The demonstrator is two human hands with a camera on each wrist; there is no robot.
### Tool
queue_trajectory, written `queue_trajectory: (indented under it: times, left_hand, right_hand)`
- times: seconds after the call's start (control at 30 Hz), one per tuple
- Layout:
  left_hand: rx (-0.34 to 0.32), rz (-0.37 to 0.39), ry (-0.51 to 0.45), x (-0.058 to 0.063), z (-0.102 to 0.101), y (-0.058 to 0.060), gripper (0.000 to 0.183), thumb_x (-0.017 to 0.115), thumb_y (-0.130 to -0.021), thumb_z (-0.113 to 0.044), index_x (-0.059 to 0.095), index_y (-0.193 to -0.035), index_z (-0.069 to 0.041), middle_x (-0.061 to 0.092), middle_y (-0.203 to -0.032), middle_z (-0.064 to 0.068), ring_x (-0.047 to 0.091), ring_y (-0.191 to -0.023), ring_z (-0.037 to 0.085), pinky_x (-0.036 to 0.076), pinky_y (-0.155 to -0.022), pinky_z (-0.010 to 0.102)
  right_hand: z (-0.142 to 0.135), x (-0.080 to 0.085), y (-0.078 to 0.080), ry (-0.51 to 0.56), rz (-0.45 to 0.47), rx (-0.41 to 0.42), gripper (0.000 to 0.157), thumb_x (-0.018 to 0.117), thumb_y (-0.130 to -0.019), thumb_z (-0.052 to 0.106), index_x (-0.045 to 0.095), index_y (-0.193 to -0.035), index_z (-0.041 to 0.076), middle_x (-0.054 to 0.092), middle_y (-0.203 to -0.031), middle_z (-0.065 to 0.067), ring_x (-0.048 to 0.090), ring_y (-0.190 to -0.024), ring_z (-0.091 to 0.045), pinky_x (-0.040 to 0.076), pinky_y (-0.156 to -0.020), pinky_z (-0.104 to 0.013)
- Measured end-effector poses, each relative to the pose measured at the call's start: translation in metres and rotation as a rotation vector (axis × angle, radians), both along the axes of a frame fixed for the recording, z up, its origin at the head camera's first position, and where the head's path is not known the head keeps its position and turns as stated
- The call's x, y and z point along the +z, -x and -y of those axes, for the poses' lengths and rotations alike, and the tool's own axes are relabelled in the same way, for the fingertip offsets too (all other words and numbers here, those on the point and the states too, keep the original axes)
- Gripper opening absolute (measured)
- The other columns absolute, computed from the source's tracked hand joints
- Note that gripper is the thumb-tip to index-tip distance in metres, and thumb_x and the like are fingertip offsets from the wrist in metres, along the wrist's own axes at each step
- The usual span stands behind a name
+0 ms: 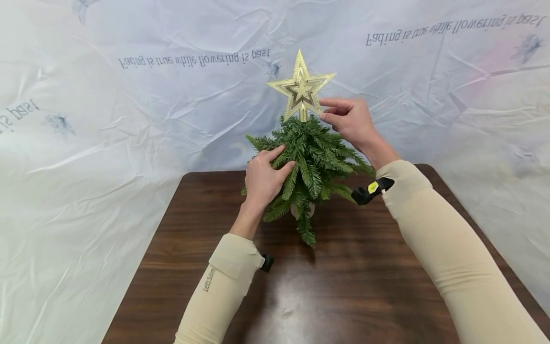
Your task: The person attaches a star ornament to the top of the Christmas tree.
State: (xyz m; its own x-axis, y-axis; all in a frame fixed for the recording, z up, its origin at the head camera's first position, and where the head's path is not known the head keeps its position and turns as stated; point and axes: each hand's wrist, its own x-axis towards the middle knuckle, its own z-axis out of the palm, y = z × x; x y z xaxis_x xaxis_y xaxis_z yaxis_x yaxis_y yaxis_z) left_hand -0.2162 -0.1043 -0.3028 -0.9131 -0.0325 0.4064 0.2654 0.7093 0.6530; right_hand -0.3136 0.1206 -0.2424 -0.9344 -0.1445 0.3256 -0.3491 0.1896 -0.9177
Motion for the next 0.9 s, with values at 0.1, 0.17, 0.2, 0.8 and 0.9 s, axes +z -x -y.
queue_trajectory:
  times: [0.1,0.17,0.2,0.8,0.9]
  left_hand:
    - [-0.003,-0.004,-0.002,0.0003,-0.0006,-0.0003,0.051,0.079,-0.095,-0.034,0.069,-0.143,-0.021,0.07,-0.138,0.018,0.073,-0.1,0.038,0.056,-0.068,0.047]
    - [0.0,-0.005,0.0,0.0008,-0.001,-0.0005,0.051,0.079,-0.095,-0.035,0.069,-0.143,-0.021,0.07,-0.138,0.018,0.073,-0.103,0.038,0.057,-0.068,0.047]
    - [0.001,-0.006,0.0,0.0011,-0.0011,-0.0006,0.051,0.079,-0.094,-0.035,0.069,-0.143,-0.021,0.07,-0.138,0.018,0.073,-0.104,0.038,0.057,-0.069,0.048]
    - [0.017,0.021,0.003,0.0023,-0.001,-0.003,0.053,0.077,-0.096,-0.037,0.067,-0.145,-0.022,0.069,-0.139,0.017,0.072,-0.104,0.038,0.055,-0.067,0.046]
    - [0.012,0.017,0.007,0.0025,-0.0003,-0.0029,0.053,0.077,-0.096,-0.037,0.067,-0.146,-0.021,0.069,-0.138,0.017,0.071,-0.107,0.038,0.056,-0.069,0.048]
  right_hand:
    - [-0.0015,-0.0012,-0.0006,-0.001,-0.007,-0.007,0.038,0.075,-0.096,0.003,0.073,-0.134,0.005,0.075,-0.09,0.013,0.064,-0.073,-0.004,0.05,-0.062,-0.019]
    - [-0.0014,-0.0012,-0.0012,0.002,-0.014,-0.013,0.038,0.076,-0.095,0.003,0.074,-0.133,0.005,0.075,-0.09,0.014,0.066,-0.074,-0.004,0.051,-0.061,-0.018]
    - [-0.0014,-0.0011,-0.0015,-0.002,-0.022,-0.015,0.037,0.076,-0.095,0.004,0.074,-0.133,0.005,0.075,-0.089,0.014,0.066,-0.073,-0.004,0.051,-0.061,-0.018]
    - [-0.0005,-0.0012,-0.0056,-0.011,0.007,-0.015,0.039,0.075,-0.098,0.01,0.072,-0.138,0.011,0.072,-0.091,0.01,0.056,-0.066,-0.01,0.045,-0.056,-0.021]
    - [-0.0005,0.0001,-0.0057,-0.031,-0.009,-0.009,0.039,0.074,-0.099,0.01,0.072,-0.137,0.011,0.072,-0.09,0.011,0.055,-0.066,-0.01,0.045,-0.056,-0.022]
